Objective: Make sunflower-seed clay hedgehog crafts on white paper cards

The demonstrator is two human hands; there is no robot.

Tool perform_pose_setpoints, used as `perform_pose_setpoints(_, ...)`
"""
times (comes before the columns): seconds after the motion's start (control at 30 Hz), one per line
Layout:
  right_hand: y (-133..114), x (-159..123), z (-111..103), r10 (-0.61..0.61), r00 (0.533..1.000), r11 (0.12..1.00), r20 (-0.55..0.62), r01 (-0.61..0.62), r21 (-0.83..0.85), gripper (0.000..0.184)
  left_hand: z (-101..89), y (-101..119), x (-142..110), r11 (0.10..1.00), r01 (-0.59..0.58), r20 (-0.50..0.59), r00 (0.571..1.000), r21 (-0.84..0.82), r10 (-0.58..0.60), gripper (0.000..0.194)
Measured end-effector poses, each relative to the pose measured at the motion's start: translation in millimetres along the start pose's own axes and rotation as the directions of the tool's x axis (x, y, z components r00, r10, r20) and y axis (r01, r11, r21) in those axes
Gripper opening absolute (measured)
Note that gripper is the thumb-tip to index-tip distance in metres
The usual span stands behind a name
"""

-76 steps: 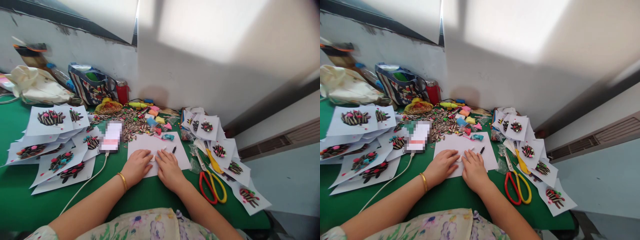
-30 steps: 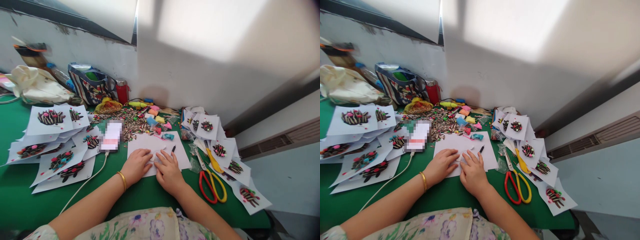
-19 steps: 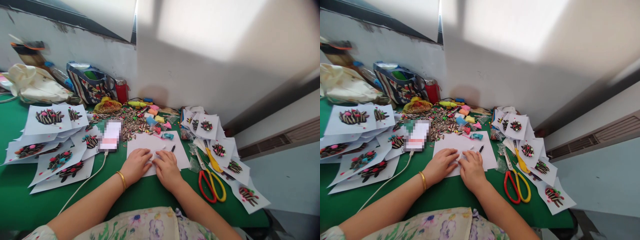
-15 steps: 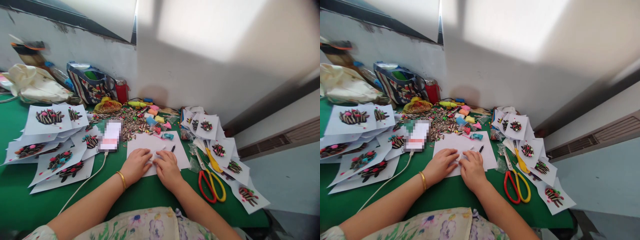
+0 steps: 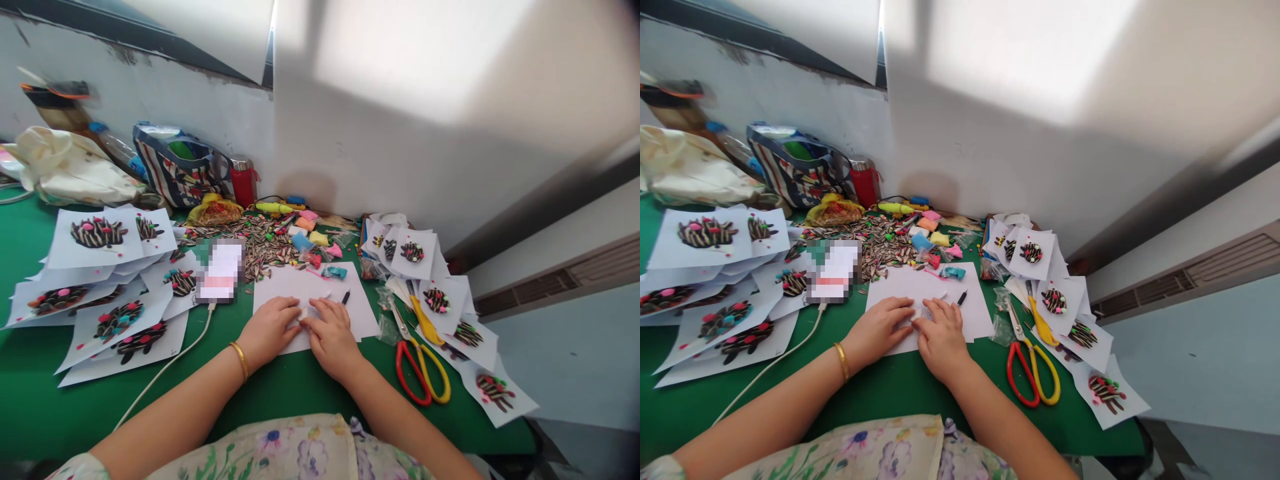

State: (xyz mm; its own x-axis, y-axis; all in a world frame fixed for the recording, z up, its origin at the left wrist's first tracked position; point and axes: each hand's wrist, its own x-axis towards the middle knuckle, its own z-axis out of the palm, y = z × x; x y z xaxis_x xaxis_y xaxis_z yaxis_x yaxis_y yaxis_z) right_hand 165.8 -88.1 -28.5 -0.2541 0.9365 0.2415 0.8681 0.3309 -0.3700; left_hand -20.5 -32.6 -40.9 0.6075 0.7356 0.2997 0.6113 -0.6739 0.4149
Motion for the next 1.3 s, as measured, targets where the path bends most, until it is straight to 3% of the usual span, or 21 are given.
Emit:
perform_pose_setpoints(0.37,0.2,-1.0,3.4,-0.002,1.000,1.000,0.007,0.002,-0.019,0.032,-0.9,-2.4,0.0,1.000,-0.003,-0.031,1.000,-0.008,0.002,0.017)
perform_pose_setpoints(1.3,-1.5,-1.6,1.7,-0.018,0.999,1.000,0.035,0.017,0.012,0.036,-1.8,-4.5,0.1,0.999,-0.033,-0.056,0.998,-0.016,0.032,0.018)
